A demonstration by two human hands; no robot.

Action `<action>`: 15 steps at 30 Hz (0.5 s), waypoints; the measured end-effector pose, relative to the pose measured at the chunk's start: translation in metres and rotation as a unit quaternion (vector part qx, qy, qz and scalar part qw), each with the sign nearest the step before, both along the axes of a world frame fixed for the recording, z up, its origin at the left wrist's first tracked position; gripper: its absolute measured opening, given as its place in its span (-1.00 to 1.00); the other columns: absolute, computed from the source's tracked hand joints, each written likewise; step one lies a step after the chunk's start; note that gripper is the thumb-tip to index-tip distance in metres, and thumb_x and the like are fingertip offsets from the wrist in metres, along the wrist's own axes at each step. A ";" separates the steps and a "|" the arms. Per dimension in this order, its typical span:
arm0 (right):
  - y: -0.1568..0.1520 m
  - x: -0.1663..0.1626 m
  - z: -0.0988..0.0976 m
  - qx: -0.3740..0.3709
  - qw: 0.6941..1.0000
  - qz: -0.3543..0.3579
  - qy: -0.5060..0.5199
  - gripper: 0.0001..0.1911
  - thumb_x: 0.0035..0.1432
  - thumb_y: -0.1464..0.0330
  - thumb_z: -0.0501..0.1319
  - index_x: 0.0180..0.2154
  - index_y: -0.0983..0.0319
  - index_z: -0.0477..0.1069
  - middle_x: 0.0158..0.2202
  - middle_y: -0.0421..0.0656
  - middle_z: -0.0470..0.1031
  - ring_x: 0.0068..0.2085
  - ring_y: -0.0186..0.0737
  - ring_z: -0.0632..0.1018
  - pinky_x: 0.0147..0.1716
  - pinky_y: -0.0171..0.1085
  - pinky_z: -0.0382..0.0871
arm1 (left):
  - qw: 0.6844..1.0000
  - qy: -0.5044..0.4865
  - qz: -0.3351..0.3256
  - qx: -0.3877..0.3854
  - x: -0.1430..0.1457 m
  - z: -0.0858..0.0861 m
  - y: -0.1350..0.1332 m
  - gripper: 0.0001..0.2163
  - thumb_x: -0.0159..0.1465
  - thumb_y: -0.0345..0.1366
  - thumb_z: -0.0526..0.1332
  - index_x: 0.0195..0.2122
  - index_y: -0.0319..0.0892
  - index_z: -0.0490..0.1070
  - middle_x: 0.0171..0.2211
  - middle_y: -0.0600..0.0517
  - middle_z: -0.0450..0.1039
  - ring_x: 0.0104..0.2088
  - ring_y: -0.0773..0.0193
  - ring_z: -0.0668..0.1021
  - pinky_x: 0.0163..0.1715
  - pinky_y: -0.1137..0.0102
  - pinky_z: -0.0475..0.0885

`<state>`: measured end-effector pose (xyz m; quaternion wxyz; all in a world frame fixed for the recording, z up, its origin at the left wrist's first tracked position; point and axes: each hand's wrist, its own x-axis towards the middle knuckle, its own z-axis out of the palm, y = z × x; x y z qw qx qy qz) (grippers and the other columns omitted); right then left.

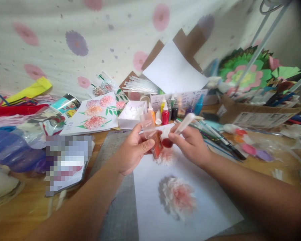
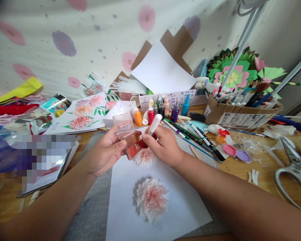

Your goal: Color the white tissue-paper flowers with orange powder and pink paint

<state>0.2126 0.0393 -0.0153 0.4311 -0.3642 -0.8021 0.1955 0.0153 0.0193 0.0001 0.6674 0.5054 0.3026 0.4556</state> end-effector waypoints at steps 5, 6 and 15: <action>0.000 0.001 0.001 -0.020 1.000 0.005 -0.013 -0.79 0.19 0.32 0.16 -0.49 0.20 0.39 -0.54 -0.20 0.52 -0.49 -0.26 0.50 -0.45 -0.29 0.31 | 1.000 -0.001 0.005 -0.010 0.003 -0.002 -0.002 -0.44 0.15 -0.26 0.41 0.15 -0.08 0.25 -0.13 -0.05 0.54 -0.35 0.25 0.55 -0.43 0.34 0.43; 0.000 0.001 0.002 -0.021 1.000 -0.006 -0.008 -0.76 0.23 0.31 0.11 -0.48 0.20 0.39 -0.53 -0.18 0.53 -0.48 -0.26 0.50 -0.43 -0.28 0.32 | 1.000 -0.003 0.007 -0.017 0.004 -0.003 -0.003 -0.42 0.15 -0.26 0.41 0.17 -0.08 0.24 -0.09 -0.08 0.53 -0.33 0.23 0.55 -0.43 0.34 0.43; 0.002 0.001 0.000 -0.013 1.000 -0.016 0.001 -0.73 0.25 0.28 0.09 -0.48 0.21 0.37 -0.53 -0.17 0.52 -0.48 -0.26 0.51 -0.42 -0.29 0.32 | 0.999 -0.013 0.021 -0.021 0.006 -0.006 -0.003 -0.41 0.15 -0.23 0.41 0.18 -0.06 0.24 -0.07 -0.09 0.55 -0.23 0.17 0.59 -0.35 0.33 0.44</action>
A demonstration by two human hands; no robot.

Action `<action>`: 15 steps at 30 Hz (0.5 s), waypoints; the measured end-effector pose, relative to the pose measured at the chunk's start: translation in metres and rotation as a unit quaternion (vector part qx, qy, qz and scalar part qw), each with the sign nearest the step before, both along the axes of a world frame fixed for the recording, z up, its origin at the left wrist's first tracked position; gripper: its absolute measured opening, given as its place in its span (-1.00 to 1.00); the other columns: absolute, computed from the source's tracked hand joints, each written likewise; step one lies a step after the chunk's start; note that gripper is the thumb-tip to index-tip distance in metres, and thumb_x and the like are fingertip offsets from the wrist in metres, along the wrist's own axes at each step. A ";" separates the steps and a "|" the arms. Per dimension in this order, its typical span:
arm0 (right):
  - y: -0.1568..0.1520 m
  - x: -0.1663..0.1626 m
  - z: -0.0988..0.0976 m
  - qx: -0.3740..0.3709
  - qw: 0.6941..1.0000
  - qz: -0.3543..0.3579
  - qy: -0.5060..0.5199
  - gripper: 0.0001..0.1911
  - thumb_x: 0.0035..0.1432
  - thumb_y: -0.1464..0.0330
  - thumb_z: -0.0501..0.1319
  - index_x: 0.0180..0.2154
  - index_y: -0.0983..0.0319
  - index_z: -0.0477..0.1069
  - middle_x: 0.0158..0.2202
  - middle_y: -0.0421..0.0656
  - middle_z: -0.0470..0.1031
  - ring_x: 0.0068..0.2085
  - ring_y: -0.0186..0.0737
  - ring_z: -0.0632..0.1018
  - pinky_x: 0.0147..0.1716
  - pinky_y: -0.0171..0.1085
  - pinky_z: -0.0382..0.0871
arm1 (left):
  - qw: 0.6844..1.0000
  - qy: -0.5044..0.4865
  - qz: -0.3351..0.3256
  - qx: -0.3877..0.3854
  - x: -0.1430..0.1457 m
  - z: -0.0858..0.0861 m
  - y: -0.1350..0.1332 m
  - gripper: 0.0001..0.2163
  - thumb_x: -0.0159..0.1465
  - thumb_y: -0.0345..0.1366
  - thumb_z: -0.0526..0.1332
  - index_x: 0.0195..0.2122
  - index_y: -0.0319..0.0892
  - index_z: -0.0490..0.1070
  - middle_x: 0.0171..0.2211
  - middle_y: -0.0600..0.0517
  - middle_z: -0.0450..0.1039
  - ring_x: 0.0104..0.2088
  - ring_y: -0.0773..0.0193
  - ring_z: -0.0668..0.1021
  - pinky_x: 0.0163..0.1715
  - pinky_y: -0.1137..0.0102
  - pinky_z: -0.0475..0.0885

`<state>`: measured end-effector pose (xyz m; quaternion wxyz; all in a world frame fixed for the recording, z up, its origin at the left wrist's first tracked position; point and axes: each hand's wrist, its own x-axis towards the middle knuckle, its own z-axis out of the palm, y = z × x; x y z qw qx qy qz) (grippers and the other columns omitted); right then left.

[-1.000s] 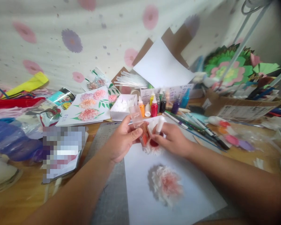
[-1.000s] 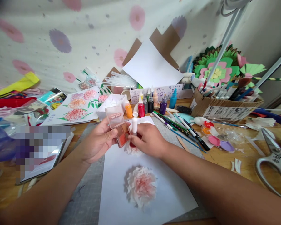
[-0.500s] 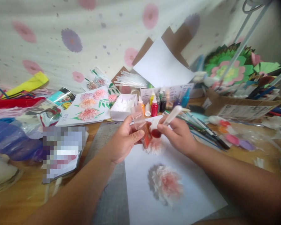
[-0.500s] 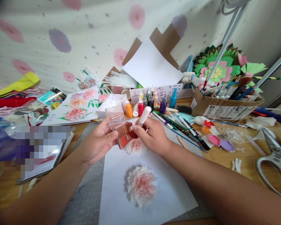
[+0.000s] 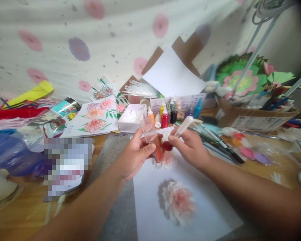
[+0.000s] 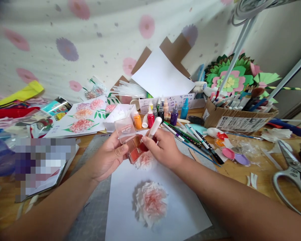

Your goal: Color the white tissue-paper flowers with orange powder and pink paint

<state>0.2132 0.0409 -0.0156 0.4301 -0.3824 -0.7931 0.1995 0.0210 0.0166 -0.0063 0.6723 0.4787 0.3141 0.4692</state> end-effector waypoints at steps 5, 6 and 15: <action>0.001 0.000 -0.002 0.001 1.000 -0.003 -0.010 -0.74 0.23 0.28 0.13 -0.49 0.21 0.38 -0.56 -0.17 0.51 -0.52 -0.25 0.49 -0.46 -0.28 0.30 | 1.000 -0.007 0.003 -0.004 0.000 0.001 0.000 -0.43 0.15 -0.25 0.42 0.17 -0.05 0.26 0.01 -0.10 0.52 -0.20 0.15 0.60 -0.28 0.27 0.48; 0.001 0.000 -0.002 0.003 1.000 -0.015 -0.005 -0.72 0.26 0.27 0.09 -0.47 0.21 0.38 -0.52 -0.13 0.53 -0.48 -0.22 0.51 -0.42 -0.26 0.32 | 1.000 -0.012 -0.001 -0.001 0.000 0.001 0.000 -0.44 0.16 -0.25 0.41 0.16 -0.05 0.27 0.03 -0.11 0.52 -0.17 0.14 0.60 -0.27 0.27 0.48; 0.005 0.000 -0.001 0.012 0.999 -0.024 -0.022 -0.75 0.25 0.28 0.10 -0.44 0.21 0.41 -0.47 -0.14 0.55 -0.43 -0.24 0.51 -0.38 -0.28 0.33 | 1.000 -0.007 -0.001 0.007 -0.001 0.003 0.000 -0.45 0.18 -0.26 0.39 0.17 -0.04 0.27 0.05 -0.12 0.51 -0.08 0.11 0.59 -0.24 0.29 0.48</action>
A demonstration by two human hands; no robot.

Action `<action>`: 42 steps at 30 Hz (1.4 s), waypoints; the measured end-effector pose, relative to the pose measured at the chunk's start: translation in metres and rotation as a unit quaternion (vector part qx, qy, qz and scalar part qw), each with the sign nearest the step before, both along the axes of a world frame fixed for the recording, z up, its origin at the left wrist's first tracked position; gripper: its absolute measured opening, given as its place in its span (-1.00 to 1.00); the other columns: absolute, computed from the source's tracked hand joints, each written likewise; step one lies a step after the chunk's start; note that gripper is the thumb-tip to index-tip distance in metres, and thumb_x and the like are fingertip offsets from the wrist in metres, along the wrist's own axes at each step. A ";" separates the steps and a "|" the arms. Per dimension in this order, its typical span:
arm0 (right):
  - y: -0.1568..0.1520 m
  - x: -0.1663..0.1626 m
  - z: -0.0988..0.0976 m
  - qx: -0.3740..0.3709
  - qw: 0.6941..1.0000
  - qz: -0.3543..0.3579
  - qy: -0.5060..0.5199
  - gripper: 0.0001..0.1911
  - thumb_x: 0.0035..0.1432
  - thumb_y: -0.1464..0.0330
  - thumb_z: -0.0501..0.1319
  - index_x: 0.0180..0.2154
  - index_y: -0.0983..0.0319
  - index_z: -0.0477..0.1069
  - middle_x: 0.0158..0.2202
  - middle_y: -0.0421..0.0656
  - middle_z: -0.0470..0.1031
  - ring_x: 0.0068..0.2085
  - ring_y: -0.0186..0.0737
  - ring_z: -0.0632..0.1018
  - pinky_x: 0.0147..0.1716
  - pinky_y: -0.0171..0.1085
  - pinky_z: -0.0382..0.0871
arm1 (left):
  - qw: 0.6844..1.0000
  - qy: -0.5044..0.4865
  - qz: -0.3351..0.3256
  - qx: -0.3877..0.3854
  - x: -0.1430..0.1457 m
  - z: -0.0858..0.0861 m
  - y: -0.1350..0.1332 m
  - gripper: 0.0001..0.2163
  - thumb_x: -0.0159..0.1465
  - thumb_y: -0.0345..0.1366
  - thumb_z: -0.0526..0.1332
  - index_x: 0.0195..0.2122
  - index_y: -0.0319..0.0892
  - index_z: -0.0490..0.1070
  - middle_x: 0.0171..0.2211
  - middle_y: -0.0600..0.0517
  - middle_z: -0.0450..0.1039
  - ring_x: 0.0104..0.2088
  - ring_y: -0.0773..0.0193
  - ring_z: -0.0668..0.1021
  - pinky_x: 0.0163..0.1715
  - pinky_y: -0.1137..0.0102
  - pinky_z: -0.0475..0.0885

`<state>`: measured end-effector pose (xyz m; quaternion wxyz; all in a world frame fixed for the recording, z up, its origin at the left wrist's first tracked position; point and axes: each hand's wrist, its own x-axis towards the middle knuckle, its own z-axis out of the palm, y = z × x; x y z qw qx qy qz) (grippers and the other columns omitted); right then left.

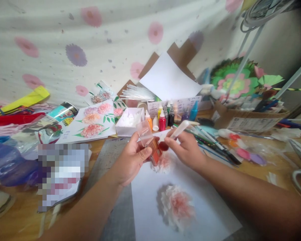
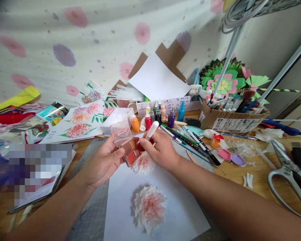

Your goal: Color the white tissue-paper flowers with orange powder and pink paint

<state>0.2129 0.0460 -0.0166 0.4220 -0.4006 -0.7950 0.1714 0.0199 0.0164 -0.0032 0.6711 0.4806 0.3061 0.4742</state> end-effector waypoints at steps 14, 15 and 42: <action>-0.002 0.001 0.001 0.013 1.000 0.012 0.009 -0.72 0.29 0.26 0.07 -0.43 0.20 0.40 -0.45 -0.13 0.55 -0.41 -0.23 0.52 -0.34 -0.26 0.34 | 1.000 0.004 0.005 0.000 0.000 -0.001 0.001 -0.48 0.19 -0.26 0.38 0.15 -0.05 0.28 0.02 -0.11 0.52 -0.22 0.20 0.60 -0.27 0.30 0.46; -0.002 0.001 0.000 0.011 1.000 0.013 0.005 -0.74 0.27 0.26 0.10 -0.43 0.20 0.40 -0.46 -0.14 0.55 -0.42 -0.23 0.51 -0.35 -0.26 0.34 | 1.000 0.005 0.005 0.001 0.000 -0.001 0.001 -0.48 0.18 -0.26 0.39 0.15 -0.05 0.28 0.03 -0.11 0.52 -0.23 0.20 0.60 -0.29 0.30 0.46; 0.001 0.000 -0.004 -0.018 1.000 -0.015 0.009 -0.74 0.22 0.27 0.14 -0.51 0.19 0.34 -0.56 -0.19 0.49 -0.52 -0.27 0.47 -0.47 -0.30 0.26 | 0.999 -0.027 0.031 -0.021 0.002 -0.005 0.002 -0.47 0.18 -0.33 0.39 0.15 -0.04 0.28 0.03 -0.04 0.55 -0.05 0.20 0.59 -0.16 0.33 0.48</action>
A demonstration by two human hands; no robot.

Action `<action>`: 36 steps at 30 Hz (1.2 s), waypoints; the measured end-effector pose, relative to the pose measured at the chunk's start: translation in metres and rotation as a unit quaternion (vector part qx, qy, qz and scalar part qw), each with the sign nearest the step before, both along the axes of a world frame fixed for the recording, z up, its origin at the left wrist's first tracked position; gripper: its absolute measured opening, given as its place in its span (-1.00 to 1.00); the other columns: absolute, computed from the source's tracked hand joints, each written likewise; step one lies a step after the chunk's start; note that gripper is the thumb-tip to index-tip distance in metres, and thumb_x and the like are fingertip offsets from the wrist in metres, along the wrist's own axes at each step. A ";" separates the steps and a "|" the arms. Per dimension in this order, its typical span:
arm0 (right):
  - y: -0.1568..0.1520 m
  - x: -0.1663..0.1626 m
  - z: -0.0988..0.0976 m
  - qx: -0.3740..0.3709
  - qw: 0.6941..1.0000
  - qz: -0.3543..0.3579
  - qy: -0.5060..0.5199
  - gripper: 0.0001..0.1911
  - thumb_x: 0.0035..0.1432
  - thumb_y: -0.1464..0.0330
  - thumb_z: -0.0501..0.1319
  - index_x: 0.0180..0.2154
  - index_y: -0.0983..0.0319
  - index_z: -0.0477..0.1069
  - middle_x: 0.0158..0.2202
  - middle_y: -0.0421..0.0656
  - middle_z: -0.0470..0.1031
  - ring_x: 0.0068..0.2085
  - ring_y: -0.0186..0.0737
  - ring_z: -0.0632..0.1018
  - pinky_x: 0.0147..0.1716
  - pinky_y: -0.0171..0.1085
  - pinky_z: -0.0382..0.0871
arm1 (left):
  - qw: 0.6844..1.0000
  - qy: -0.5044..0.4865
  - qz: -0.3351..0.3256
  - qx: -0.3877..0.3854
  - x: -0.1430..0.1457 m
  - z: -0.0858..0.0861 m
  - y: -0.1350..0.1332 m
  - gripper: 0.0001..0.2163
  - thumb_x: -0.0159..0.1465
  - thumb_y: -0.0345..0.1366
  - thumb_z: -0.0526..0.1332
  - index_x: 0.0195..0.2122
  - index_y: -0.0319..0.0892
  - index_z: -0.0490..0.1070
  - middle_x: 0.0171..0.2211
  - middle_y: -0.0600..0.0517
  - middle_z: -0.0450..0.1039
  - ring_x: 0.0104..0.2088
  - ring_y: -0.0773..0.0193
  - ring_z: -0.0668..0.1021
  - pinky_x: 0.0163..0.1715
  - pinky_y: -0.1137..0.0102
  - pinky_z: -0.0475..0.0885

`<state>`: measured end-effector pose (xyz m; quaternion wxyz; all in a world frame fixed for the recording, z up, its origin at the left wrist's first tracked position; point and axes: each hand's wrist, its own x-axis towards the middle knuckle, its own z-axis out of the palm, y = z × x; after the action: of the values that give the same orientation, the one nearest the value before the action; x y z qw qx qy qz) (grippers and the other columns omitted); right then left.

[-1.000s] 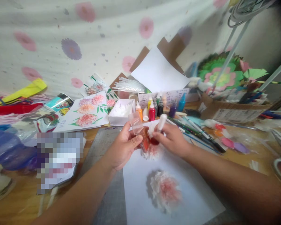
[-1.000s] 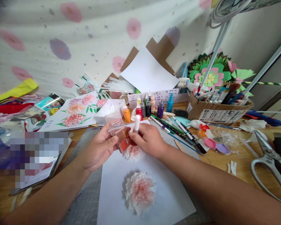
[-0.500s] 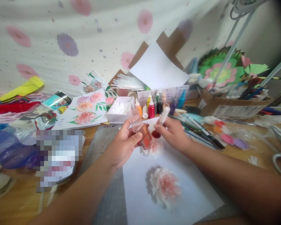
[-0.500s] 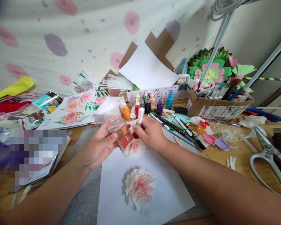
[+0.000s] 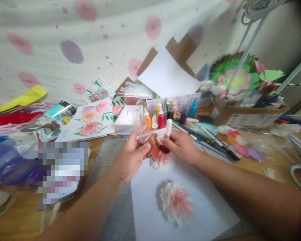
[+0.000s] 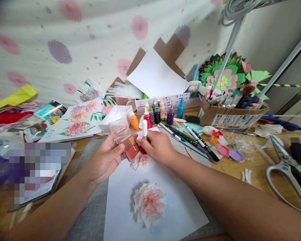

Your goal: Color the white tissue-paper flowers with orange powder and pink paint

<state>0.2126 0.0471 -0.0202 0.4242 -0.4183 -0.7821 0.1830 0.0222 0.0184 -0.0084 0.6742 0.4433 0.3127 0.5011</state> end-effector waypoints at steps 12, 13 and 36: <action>0.002 0.000 0.000 0.024 0.999 -0.021 -0.019 -0.77 0.19 0.27 0.19 -0.49 0.20 0.39 -0.51 -0.13 0.53 -0.44 -0.21 0.49 -0.38 -0.25 0.30 | 1.000 0.016 0.001 0.021 -0.001 0.002 -0.001 -0.45 0.17 -0.30 0.41 0.16 -0.02 0.28 0.05 -0.04 0.53 -0.11 0.22 0.59 -0.17 0.32 0.47; 0.002 0.000 0.000 0.022 0.999 -0.018 -0.023 -0.77 0.16 0.28 0.21 -0.51 0.19 0.39 -0.55 -0.15 0.51 -0.48 -0.22 0.47 -0.42 -0.26 0.28 | 1.000 0.018 0.005 0.019 -0.001 0.002 -0.001 -0.45 0.16 -0.30 0.41 0.16 -0.02 0.28 0.05 -0.03 0.53 -0.10 0.23 0.59 -0.16 0.32 0.46; -0.003 0.002 0.005 0.033 0.999 0.030 -0.016 -0.73 0.23 0.25 0.14 -0.49 0.20 0.39 -0.51 -0.14 0.54 -0.46 -0.23 0.50 -0.40 -0.27 0.32 | 0.999 0.028 -0.007 0.023 -0.001 0.001 0.000 -0.47 0.17 -0.30 0.40 0.15 -0.02 0.29 0.05 -0.06 0.52 -0.06 0.18 0.58 -0.15 0.30 0.45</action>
<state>0.2150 0.0440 -0.0155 0.4196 -0.3832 -0.8066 0.1626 0.0208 0.0187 -0.0075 0.6582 0.4750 0.3166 0.4907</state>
